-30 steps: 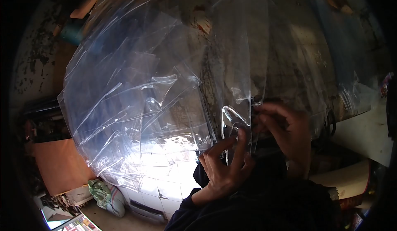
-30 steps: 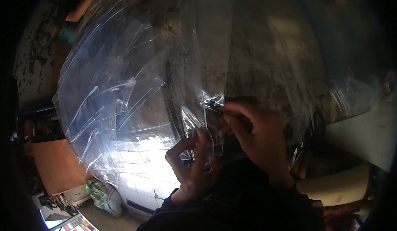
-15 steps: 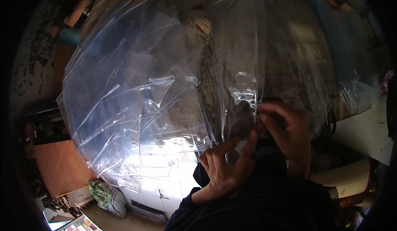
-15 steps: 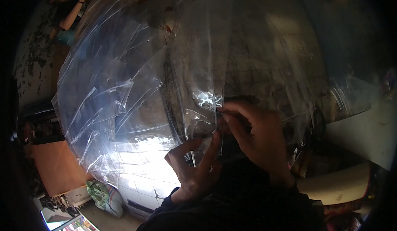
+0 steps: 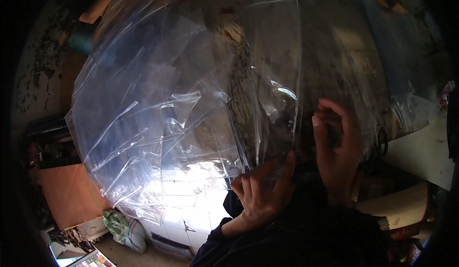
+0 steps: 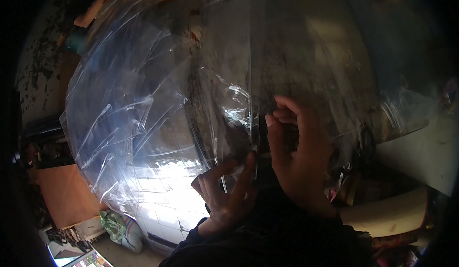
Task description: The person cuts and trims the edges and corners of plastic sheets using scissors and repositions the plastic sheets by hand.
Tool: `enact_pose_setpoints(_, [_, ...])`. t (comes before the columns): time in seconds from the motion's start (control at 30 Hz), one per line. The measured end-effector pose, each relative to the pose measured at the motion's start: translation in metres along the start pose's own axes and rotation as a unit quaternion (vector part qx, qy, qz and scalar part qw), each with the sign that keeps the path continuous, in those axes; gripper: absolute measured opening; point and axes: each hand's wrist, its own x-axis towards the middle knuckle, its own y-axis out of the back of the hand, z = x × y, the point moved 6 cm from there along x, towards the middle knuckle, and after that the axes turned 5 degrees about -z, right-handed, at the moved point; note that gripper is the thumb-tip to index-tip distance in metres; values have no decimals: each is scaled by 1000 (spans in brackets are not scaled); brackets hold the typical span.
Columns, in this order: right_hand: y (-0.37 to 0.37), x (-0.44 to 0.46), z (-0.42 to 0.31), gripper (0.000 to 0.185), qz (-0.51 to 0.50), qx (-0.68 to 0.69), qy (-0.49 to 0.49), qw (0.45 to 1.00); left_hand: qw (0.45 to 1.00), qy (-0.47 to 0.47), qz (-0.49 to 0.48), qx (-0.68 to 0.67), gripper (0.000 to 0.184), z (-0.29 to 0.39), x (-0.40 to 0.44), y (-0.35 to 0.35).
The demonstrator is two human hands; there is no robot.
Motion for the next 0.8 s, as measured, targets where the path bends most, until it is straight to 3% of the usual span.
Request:
enact_pose_setpoints(0.23, [-17, 7, 5, 39, -61, 55, -71, 994, 1000, 0, -3, 10, 41, 1, 1, -1])
enact_pose_setpoints(0.8, [-24, 10, 10, 16, -97, 160, -86, 979, 1000, -20, -14, -15, 43, 3, 2, -2])
